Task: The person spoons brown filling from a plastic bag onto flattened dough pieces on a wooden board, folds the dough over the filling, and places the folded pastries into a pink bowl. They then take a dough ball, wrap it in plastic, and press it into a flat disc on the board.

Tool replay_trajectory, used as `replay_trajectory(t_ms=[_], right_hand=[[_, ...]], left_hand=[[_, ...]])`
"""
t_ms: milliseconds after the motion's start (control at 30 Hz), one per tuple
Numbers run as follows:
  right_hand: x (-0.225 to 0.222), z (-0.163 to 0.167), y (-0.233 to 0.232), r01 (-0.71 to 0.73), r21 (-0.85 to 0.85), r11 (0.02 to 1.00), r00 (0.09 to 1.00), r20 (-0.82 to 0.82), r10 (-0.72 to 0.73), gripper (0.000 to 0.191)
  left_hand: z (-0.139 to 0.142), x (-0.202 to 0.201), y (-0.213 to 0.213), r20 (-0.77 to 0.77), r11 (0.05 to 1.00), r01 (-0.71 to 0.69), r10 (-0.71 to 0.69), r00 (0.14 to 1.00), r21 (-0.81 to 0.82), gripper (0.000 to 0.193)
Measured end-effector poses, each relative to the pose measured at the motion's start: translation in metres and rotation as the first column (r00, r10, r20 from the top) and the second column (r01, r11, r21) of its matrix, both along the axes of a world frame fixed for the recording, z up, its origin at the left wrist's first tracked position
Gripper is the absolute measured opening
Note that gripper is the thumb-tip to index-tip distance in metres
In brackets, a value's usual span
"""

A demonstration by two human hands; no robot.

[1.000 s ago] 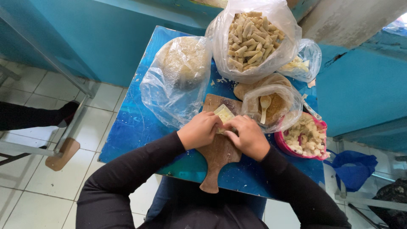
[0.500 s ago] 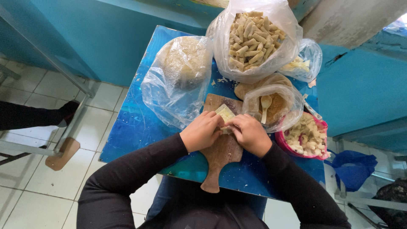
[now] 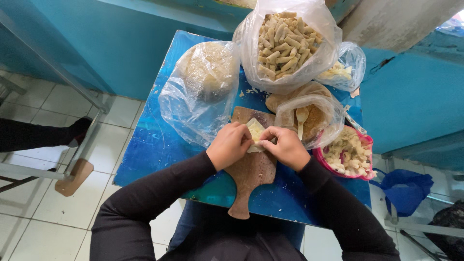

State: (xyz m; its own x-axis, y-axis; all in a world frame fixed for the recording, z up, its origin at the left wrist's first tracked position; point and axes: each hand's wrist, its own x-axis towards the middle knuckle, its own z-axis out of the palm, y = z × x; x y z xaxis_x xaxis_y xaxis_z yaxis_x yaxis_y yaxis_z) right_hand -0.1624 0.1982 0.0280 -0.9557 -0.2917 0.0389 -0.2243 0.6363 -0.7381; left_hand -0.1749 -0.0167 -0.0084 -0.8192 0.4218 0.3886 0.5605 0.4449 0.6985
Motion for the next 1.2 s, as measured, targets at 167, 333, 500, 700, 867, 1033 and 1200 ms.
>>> replay_trajectory(t_ms=[167, 333, 500, 700, 867, 1033, 1200], right_hand=[[0.003, -0.002, 0.000, -0.079, 0.004, 0.997, 0.981, -0.180, 0.079, 0.011], [0.012, -0.003, -0.004, -0.098, 0.185, 0.978, 0.915, -0.370, 0.162, 0.013], [0.014, -0.002, -0.007, -0.072, 0.222, 0.972, 0.909, -0.387, 0.155, 0.012], [0.012, -0.001, -0.012, -0.030, 0.152, 0.988, 0.905, -0.415, 0.091, 0.012], [0.014, 0.000, -0.010, -0.056, 0.172, 0.983, 0.896, -0.426, 0.125, 0.009], [0.013, 0.001, -0.011, -0.036, 0.201, 0.979, 0.883, -0.453, 0.126, 0.015], [0.019, 0.002, -0.017, 0.002, 0.273, 0.962, 0.788, -0.592, 0.167, 0.022]], left_hand=[[0.003, 0.000, -0.003, -0.095, 0.990, 0.123, -0.117, 0.989, 0.062, 0.012], [0.006, 0.004, -0.005, -0.144, 0.987, 0.163, -0.162, 0.976, -0.001, 0.011], [0.004, 0.000, -0.004, -0.032, 0.990, 0.139, -0.140, 0.990, -0.031, 0.009], [0.003, 0.001, -0.004, -0.176, 0.995, 0.075, -0.087, 0.980, -0.072, 0.012], [0.008, 0.001, -0.006, -0.164, 0.990, 0.111, -0.123, 0.979, -0.083, 0.010], [0.009, 0.003, -0.005, -0.125, 0.994, 0.087, -0.095, 0.988, -0.065, 0.008], [0.009, 0.003, -0.005, -0.234, 0.993, 0.036, -0.062, 0.970, -0.115, 0.008]])
